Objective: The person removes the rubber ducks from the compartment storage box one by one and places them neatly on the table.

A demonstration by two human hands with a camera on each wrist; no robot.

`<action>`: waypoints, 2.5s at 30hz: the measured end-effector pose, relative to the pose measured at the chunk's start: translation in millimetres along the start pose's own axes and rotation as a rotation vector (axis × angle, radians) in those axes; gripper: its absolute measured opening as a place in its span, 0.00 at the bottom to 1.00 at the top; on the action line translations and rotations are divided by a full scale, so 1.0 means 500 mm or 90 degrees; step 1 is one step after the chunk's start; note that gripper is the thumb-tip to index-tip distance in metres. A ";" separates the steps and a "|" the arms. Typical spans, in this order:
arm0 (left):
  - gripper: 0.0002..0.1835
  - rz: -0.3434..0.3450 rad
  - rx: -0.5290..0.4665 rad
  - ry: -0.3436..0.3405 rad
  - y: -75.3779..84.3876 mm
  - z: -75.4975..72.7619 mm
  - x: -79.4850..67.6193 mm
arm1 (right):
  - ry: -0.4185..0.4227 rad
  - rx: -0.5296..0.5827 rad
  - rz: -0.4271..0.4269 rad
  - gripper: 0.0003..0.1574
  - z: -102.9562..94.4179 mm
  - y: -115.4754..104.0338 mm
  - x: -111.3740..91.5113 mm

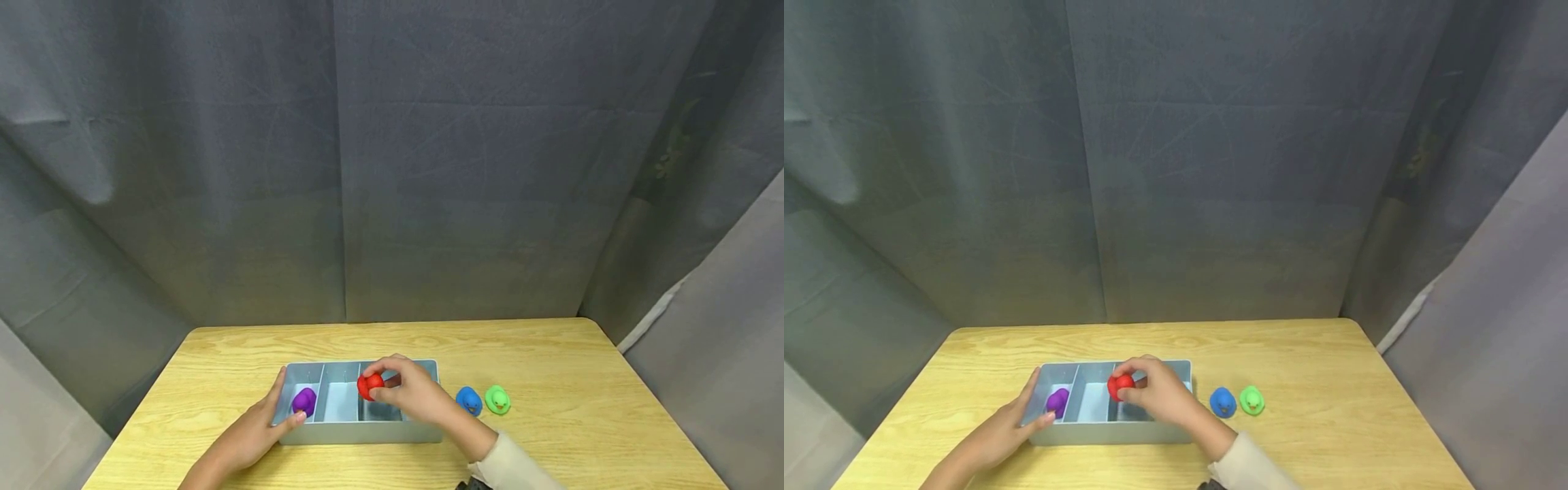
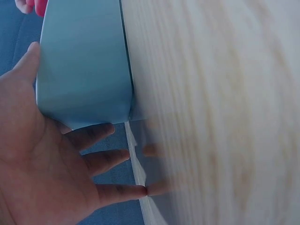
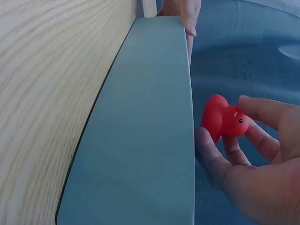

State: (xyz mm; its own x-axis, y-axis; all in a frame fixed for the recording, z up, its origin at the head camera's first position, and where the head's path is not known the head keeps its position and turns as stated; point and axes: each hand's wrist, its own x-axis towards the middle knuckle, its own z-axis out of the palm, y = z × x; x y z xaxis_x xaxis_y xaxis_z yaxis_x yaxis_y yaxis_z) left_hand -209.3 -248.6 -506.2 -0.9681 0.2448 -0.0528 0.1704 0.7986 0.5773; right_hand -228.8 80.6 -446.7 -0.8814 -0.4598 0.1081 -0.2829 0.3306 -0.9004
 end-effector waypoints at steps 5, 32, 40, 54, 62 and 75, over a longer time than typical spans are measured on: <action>0.52 -0.001 -0.010 0.004 0.000 0.000 0.000 | 0.017 0.000 -0.001 0.16 -0.022 0.004 -0.011; 0.52 -0.011 -0.005 -0.008 0.003 -0.002 -0.005 | 0.099 -0.010 0.055 0.22 -0.103 0.054 -0.084; 0.52 -0.009 -0.005 -0.007 0.002 -0.002 -0.003 | 0.117 0.006 0.059 0.21 -0.122 0.057 -0.107; 0.52 -0.014 -0.001 -0.008 -0.001 0.000 -0.003 | 0.130 -0.042 0.064 0.18 -0.160 0.076 -0.142; 0.52 -0.011 -0.001 -0.002 -0.003 0.002 -0.002 | 0.165 -0.059 0.117 0.17 -0.181 0.084 -0.161; 0.52 -0.014 0.004 -0.004 0.000 0.000 -0.005 | 0.175 -0.058 0.139 0.17 -0.218 0.102 -0.194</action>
State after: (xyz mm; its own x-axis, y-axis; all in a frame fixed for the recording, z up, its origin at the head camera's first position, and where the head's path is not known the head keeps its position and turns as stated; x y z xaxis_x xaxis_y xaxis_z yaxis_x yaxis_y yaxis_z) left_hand -207.1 -249.3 -506.0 -0.9706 0.2302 -0.0703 0.1499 0.8068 0.5714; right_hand -198.9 231.9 -457.1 -0.9900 -0.1356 0.0377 -0.0982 0.4739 -0.8751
